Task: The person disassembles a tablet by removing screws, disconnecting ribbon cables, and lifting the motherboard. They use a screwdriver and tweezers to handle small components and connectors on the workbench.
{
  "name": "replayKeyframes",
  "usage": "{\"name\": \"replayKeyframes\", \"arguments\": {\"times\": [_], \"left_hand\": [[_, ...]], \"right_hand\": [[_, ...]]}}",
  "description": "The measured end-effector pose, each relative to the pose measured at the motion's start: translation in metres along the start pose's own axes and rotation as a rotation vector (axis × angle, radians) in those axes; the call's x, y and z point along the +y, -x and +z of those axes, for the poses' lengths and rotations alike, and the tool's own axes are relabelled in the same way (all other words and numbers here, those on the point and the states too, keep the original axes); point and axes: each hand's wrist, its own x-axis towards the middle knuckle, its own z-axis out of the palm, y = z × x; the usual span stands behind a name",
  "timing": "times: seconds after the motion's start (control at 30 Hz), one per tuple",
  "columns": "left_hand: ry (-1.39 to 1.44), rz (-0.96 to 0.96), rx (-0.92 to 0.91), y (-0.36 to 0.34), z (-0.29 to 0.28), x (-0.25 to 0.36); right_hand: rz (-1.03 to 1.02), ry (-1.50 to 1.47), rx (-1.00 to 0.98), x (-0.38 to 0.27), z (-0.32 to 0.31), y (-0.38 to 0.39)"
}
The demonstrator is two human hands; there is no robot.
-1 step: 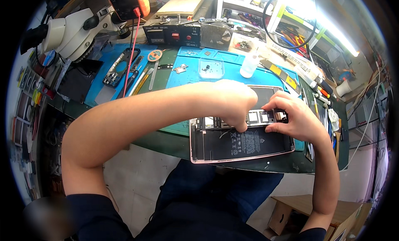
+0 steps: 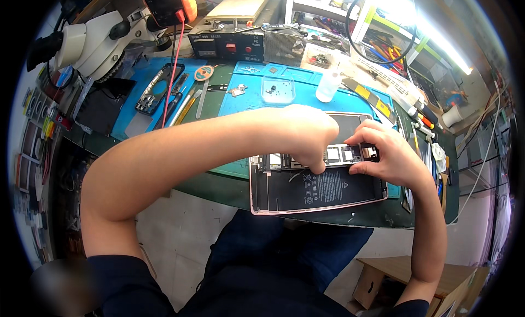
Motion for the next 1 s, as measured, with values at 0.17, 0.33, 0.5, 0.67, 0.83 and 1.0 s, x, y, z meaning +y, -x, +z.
{"name": "replayKeyframes", "arguments": {"times": [0.17,0.33,0.5,0.67,0.83,1.0], "left_hand": [[-0.002,-0.002,0.001,0.0018,-0.0022,0.0023],[0.006,-0.027,0.008,0.0009,-0.0015,-0.0009],[0.022,-0.051,-0.002,0.004,-0.0045,0.0037],[0.014,-0.044,0.008,0.0021,-0.0023,0.0023],[-0.005,-0.032,0.013,0.0026,-0.0015,0.0044],[-0.008,-0.011,0.032,0.0022,0.0013,0.0065]], "right_hand": [[-0.003,-0.006,0.035,0.0033,0.0028,0.0029],[0.042,-0.04,0.033,0.0005,0.0028,0.0001],[0.01,-0.008,0.023,0.0046,0.0029,0.0003],[0.009,-0.03,0.029,0.0045,0.0034,0.0022],[-0.002,-0.018,0.037,0.0043,0.0031,0.005],[0.044,-0.032,-0.002,0.0012,-0.0013,0.006]]}}
